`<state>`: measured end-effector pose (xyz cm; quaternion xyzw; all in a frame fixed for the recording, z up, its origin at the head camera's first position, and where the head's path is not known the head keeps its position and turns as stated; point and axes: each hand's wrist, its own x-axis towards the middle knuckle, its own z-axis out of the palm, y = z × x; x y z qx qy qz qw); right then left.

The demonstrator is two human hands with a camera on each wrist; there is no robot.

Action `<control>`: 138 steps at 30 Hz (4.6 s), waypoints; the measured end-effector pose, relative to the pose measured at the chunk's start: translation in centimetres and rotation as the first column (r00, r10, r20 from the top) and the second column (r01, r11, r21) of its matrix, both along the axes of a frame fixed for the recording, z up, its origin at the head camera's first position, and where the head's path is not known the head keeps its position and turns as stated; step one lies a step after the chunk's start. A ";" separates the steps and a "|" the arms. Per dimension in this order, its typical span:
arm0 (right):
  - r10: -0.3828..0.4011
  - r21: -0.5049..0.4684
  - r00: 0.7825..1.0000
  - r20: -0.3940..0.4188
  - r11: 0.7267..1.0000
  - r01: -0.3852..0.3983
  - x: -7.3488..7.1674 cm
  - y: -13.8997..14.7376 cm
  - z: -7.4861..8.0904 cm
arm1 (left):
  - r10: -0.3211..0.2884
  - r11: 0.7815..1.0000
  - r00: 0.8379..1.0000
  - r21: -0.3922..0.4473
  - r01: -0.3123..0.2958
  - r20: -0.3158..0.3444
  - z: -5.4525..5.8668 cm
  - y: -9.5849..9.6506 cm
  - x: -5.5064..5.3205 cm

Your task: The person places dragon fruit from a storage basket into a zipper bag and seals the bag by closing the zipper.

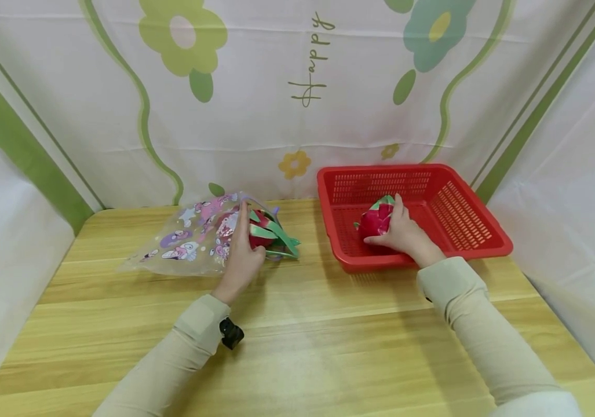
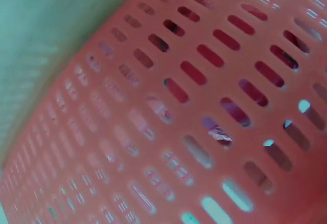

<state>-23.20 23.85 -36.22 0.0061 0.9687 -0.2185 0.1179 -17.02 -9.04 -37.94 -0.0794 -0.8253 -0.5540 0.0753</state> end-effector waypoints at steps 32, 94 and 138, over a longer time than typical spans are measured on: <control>-0.148 -0.144 0.989 -0.011 0.979 0.145 0.7 0.2 1.5 | -0.003 1.000 1.000 -0.017 0.004 0.009 0.2 -0.3 0.3; 0.421 -0.658 0.906 0.034 0.692 -0.297 3.7 -8.4 4.3 | -0.167 0.981 0.984 0.106 0.161 0.058 1.1 -1.1 0.1; 0.445 -0.612 0.861 -0.248 0.617 -0.495 1.1 -14.4 1.1 | -0.224 0.974 0.972 0.000 0.225 0.073 3.4 -1.2 0.7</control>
